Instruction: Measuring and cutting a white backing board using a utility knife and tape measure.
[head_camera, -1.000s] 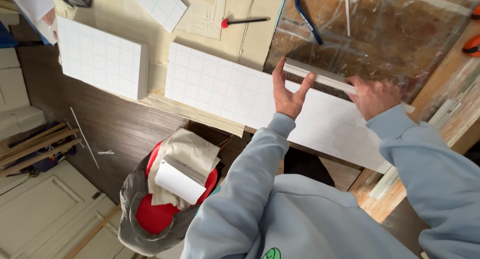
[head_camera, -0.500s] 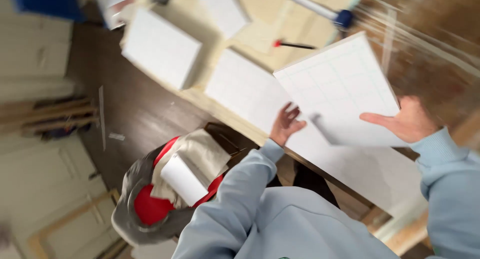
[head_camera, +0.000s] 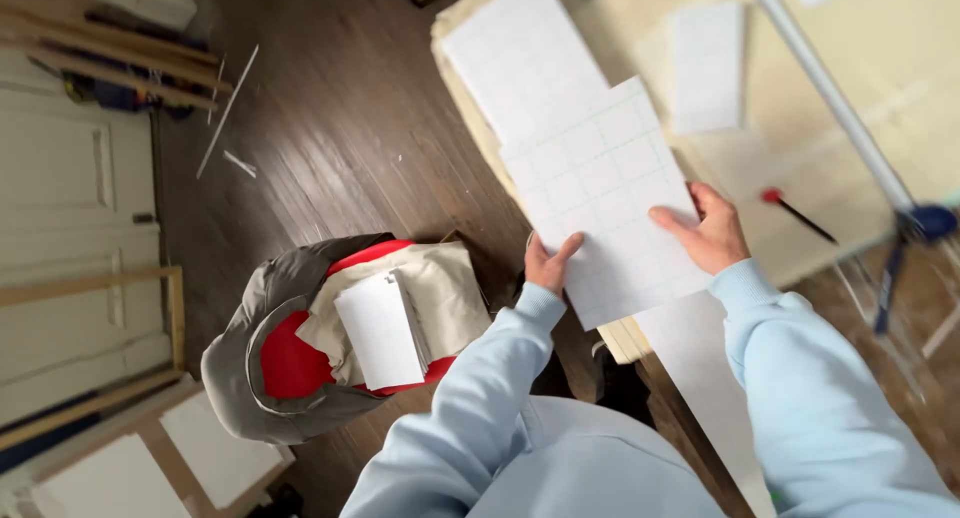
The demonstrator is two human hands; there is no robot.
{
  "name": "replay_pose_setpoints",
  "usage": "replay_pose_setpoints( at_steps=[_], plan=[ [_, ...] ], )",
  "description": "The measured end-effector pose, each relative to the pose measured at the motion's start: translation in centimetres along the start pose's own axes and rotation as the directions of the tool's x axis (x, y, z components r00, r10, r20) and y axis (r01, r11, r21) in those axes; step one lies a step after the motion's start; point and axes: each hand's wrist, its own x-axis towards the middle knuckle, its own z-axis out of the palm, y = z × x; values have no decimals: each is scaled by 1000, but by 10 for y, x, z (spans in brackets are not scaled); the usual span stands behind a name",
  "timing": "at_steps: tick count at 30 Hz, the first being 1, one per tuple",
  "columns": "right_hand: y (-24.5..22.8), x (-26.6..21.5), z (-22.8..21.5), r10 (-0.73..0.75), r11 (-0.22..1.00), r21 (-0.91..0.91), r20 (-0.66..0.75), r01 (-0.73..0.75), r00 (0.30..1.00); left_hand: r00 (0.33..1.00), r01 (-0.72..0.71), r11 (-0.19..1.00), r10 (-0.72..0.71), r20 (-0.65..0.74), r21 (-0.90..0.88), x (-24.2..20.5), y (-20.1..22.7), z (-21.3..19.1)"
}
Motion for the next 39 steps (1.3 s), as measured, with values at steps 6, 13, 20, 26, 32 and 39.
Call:
replay_pose_setpoints(
  at_steps=[6,13,20,26,32,39],
  plan=[
    [-6,179,73,-42,999,-1,2,42,999,928,-47,967,134,-347,249,176,26,0],
    [-52,271,104,-100,990,-99,37,103,994,898,-26,891,220,-381,453,221,109,17],
    [-31,285,108,-195,951,-246,-4,188,981,921,94,803,153,-358,588,225,128,18],
    [-38,285,118,-139,943,-304,-1,132,990,912,140,778,139,-385,612,224,125,17],
    [-15,289,126,-198,935,-306,-34,178,980,897,177,743,149,-416,646,233,109,10],
    [3,279,147,-416,809,-539,-244,234,876,849,-41,618,436,-299,785,279,-35,-56]
  ],
)
